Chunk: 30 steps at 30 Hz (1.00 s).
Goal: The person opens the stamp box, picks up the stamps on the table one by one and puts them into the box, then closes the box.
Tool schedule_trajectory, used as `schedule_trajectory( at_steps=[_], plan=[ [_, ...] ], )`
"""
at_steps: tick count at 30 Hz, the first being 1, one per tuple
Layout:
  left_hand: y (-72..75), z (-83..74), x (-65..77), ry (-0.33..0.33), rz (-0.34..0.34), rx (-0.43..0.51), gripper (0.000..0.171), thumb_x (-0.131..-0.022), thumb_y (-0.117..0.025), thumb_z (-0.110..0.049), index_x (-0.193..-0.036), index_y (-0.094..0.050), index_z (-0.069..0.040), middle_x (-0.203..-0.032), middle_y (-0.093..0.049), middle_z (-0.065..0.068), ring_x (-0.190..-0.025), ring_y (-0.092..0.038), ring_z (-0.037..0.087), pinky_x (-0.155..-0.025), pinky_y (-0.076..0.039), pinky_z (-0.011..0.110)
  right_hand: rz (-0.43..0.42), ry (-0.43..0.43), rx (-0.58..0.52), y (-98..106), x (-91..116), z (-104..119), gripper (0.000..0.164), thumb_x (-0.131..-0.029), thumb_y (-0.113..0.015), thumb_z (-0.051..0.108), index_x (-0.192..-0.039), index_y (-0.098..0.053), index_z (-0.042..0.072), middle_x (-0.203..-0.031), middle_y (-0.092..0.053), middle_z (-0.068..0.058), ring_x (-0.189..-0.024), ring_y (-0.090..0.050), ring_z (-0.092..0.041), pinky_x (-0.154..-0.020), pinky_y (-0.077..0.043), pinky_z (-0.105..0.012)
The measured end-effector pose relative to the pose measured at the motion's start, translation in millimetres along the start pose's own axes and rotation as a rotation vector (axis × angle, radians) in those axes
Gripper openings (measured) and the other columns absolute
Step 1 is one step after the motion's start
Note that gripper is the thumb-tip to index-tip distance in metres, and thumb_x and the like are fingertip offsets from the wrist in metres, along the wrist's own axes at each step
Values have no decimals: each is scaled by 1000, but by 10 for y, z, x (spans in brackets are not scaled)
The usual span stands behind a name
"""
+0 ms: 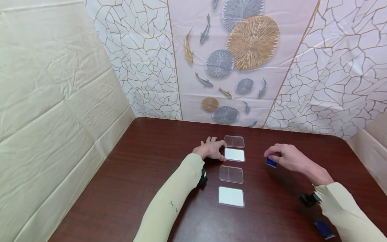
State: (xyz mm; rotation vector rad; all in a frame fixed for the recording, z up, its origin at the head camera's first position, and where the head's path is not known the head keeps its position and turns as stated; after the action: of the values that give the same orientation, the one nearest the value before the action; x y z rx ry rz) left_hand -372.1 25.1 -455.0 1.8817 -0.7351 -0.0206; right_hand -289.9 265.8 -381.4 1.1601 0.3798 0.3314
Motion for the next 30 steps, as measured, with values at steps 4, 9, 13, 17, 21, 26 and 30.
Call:
schedule_trajectory(
  at_steps=[4, 9, 13, 17, 21, 26, 30],
  plan=[
    [-3, 6, -2, 6, -2, -2, 55, -87, -72, -44, -135, -48, -33, -163, -15, 12, -153, -3, 36, -119, -10, 63, 56, -74, -86, -50, -42, -20, 13, -91, -66, 6, -100, -73, 11, -96, -69, -8, -67, -58, -12, -53, -49, -25],
    [-2, 2, 1, 12, -1, -9, 55, -87, -72, -45, -135, -48, -33, -163, -15, 11, -153, -5, 35, -119, -11, 62, 98, -149, -166, -100, -71, -47, 14, -94, -63, 8, -104, -72, 10, -95, -63, -11, -56, -56, -13, -44, -48, -29],
    [-4, 0, 6, 10, -1, -15, 56, -87, -72, -45, -136, -47, -33, -163, -15, 11, -153, -4, 36, -119, -12, 62, 102, -137, -170, -116, -111, -34, 15, -94, -63, 8, -105, -72, 9, -94, -64, -11, -55, -57, -14, -44, -48, -29],
    [-8, 5, -1, 11, -1, -14, 56, -87, -72, -46, -136, -47, -34, -163, -15, 10, -153, -4, 35, -119, -11, 62, 101, -119, -168, -132, -155, -27, 16, -94, -63, 8, -106, -73, 9, -96, -67, -12, -53, -57, -14, -45, -49, -28],
    [-7, 7, -3, 4, -5, -10, 55, -86, -72, -46, -135, -48, -34, -162, -17, 10, -152, -5, 35, -119, -11, 63, 104, -124, -181, -150, -204, -27, 18, -94, -63, 9, -109, -72, 7, -92, -68, -12, -54, -59, -14, -47, -50, -28],
    [-11, 9, -4, 0, -6, -10, 55, -87, -72, -45, -135, -48, -33, -162, -17, 10, -152, -5, 36, -119, -10, 63, 105, -141, -210, -188, -268, -35, 20, -94, -63, 10, -113, -68, 4, -84, -69, -8, -56, -62, -16, -50, -54, -32],
    [-11, 2, -1, -5, -2, -4, 55, -87, -72, -44, -135, -48, -34, -162, -17, 10, -153, -3, 36, -119, -9, 63, 104, -148, -226, -225, -320, -36, 20, -94, -65, 11, -112, -66, 2, -87, -69, -9, -60, -63, -16, -54, -56, -34]
  ],
)
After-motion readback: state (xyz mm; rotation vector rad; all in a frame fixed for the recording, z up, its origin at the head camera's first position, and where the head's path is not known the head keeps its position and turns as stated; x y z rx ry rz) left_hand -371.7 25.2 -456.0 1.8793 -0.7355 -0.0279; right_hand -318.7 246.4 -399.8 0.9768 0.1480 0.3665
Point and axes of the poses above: each hand's wrist, its own x-axis away from the middle knuckle, its own y-axis out of the back of the hand, z = x × y, the point moved 6 cm from there along -x, towards the middle knuckle
